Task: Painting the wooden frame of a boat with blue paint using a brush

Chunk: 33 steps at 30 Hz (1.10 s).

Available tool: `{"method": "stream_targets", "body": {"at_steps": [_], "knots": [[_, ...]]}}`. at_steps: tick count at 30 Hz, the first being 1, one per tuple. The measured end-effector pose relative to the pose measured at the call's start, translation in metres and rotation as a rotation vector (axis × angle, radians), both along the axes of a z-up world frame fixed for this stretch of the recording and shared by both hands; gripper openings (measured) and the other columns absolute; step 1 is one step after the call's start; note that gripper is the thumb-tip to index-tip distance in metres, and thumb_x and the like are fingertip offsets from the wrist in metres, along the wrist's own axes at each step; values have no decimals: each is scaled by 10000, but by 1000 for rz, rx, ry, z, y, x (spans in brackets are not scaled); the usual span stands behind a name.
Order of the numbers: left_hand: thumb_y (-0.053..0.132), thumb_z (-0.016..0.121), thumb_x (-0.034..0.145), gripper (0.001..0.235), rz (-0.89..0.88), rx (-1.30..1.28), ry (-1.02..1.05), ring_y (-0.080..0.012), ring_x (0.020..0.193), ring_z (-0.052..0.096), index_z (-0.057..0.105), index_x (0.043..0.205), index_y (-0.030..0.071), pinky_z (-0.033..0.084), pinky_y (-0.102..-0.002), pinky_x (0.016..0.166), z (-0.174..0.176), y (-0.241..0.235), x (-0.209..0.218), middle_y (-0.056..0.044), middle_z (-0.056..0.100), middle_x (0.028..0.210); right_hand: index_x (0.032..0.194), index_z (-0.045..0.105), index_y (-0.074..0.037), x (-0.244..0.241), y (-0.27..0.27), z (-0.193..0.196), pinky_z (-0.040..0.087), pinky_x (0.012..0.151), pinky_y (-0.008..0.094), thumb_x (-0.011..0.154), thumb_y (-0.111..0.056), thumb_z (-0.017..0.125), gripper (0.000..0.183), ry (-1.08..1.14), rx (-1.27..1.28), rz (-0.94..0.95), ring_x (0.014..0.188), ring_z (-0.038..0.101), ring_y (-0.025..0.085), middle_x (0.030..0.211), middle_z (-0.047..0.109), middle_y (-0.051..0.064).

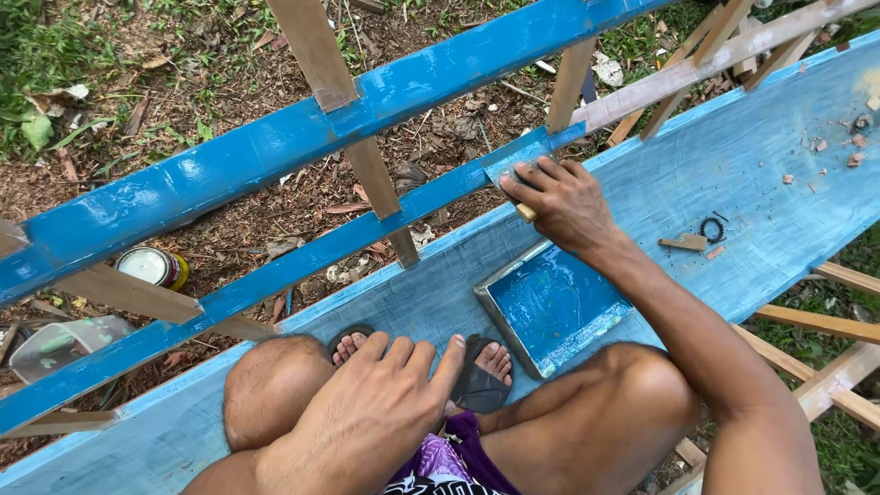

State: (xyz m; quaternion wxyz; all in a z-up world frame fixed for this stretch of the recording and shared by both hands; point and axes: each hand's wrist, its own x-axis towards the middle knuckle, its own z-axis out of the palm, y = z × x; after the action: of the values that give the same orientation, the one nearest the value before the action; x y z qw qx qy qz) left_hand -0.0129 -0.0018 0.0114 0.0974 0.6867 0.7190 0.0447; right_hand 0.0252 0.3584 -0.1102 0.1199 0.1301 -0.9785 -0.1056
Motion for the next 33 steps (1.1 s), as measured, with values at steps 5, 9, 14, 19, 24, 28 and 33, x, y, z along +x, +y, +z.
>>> {"method": "stream_targets", "body": {"at_steps": [5,9,14,19,24,28,33], "knots": [[221,497,977,514,7,25,4,-292,688,639,533,1446,13,496,-446,637,1,-6,2,-70,644,841,1241,652,-320,17,1,10,526,787,409,941,-193,665,326,-181,3,-55,1077,668,253,1205,724,-43],[186,483,937,493,-19,74,-17,-293,646,627,580,1390,17,474,-422,587,-2,-12,7,-69,633,787,1246,712,-336,35,4,16,537,802,382,984,-286,683,268,-104,40,-83,1049,712,240,1200,763,-32],[191,481,974,449,-58,86,-33,-283,673,630,592,1371,13,486,-417,631,-1,-4,7,-61,635,799,1216,752,-312,28,13,10,536,821,394,1015,-279,710,209,63,13,-151,1099,743,282,1211,784,-4],[156,467,945,541,-70,-23,14,-296,682,641,523,1457,-9,499,-448,612,0,4,3,-90,653,838,1180,759,-255,10,0,4,555,854,406,1013,-196,731,179,166,-45,-51,1084,743,293,1163,787,22],[162,507,916,552,-70,-20,3,-282,679,633,534,1440,-10,497,-428,613,2,3,3,-68,642,814,1223,749,-273,15,13,-12,562,868,399,988,-242,774,238,141,-58,-106,1127,740,308,1223,777,13],[179,512,918,562,-51,-42,0,-298,682,648,521,1448,-6,492,-448,617,4,2,0,-76,652,820,1317,682,-388,35,22,-3,558,868,414,902,-363,724,418,-312,10,-257,1141,713,261,1305,731,-27],[164,513,933,532,-47,-20,1,-283,677,649,549,1440,7,502,-431,620,-1,13,4,-62,661,820,1176,734,-289,19,-21,28,540,856,381,998,-213,721,194,127,15,-72,1066,732,260,1152,780,9]]}}
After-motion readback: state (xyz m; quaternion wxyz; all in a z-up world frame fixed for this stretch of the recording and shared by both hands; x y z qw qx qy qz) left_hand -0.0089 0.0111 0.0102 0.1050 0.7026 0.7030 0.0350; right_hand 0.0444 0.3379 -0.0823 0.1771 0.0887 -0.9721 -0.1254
